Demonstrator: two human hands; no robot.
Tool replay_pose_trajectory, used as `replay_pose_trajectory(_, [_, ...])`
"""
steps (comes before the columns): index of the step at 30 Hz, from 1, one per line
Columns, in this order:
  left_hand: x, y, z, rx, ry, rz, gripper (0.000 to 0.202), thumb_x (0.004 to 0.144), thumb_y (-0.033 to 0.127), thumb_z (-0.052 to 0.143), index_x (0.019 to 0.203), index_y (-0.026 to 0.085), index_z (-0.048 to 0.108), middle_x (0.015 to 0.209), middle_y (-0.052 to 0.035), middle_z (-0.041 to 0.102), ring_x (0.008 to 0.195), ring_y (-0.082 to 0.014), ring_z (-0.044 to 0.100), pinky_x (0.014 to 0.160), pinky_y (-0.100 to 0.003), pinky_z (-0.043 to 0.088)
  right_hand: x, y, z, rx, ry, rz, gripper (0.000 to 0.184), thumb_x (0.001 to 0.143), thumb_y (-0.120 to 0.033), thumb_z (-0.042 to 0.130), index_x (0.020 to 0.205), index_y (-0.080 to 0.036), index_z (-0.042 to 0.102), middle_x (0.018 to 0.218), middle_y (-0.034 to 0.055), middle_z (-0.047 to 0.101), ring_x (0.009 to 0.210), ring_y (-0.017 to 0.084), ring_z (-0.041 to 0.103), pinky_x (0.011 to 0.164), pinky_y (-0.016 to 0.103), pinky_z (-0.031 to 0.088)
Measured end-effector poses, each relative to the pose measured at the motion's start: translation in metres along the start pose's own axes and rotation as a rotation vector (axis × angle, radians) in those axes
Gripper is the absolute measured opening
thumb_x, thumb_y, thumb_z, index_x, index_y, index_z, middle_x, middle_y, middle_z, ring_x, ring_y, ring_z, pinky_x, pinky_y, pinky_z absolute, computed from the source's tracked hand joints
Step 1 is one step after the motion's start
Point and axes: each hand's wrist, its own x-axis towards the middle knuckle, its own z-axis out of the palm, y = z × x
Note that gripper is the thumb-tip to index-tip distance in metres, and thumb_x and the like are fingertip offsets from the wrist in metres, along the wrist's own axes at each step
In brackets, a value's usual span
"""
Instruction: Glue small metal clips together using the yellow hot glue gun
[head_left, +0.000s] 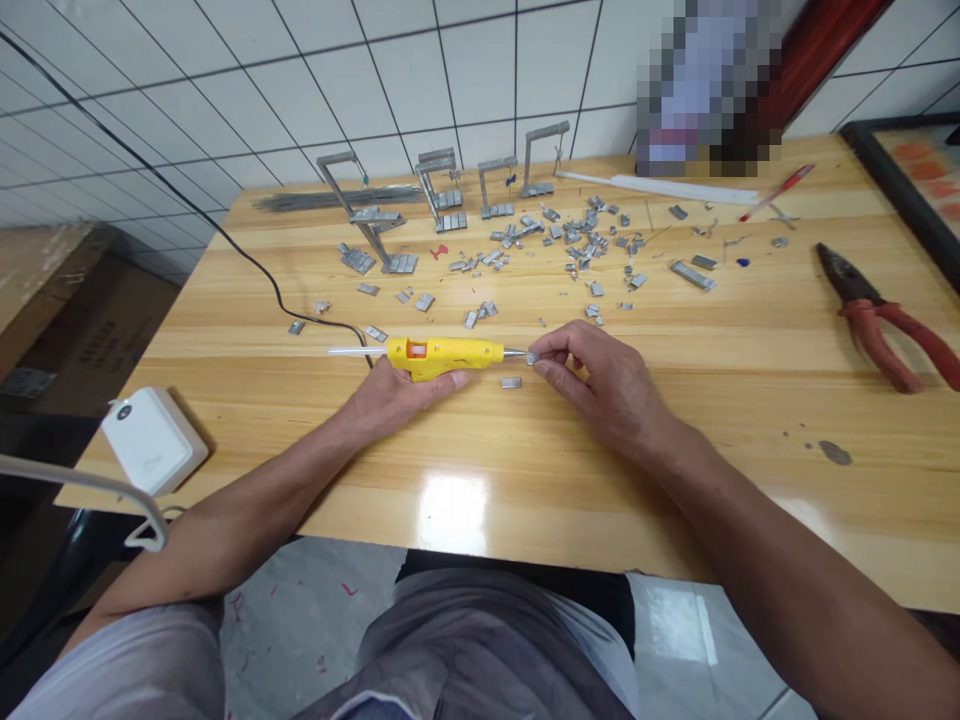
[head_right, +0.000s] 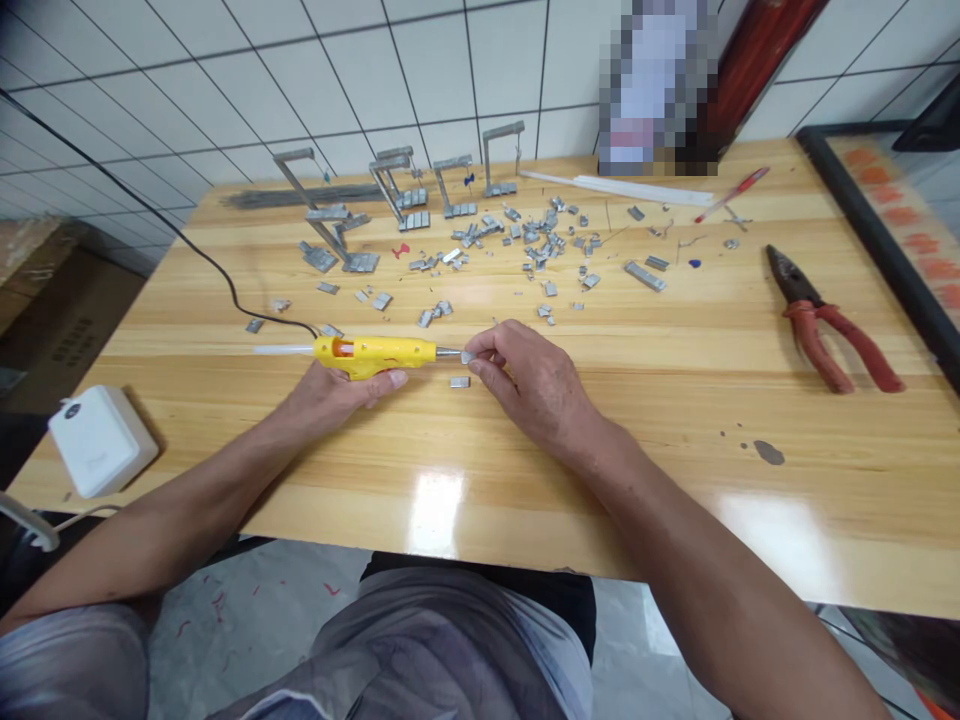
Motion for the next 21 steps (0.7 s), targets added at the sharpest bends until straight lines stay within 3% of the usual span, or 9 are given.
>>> replay_pose_trajectory(21, [0.0003,0.0028,0.0005,0.009,-0.006,0.007,0.042,0.083,0.056,0.078,0.105,0.021,0.079,0.090,-0.0049,0.080,0.098,-0.0281,0.076,0.085,-0.037,0.063,0.0001,-0.0007,-0.0006,0.019,0.004,0.012,0.008,0.099,-0.022,0.061,0.103,-0.025,0.067,0.091,0.0024,0.072,0.076,0.017,0.064,0.069,0.033,0.049])
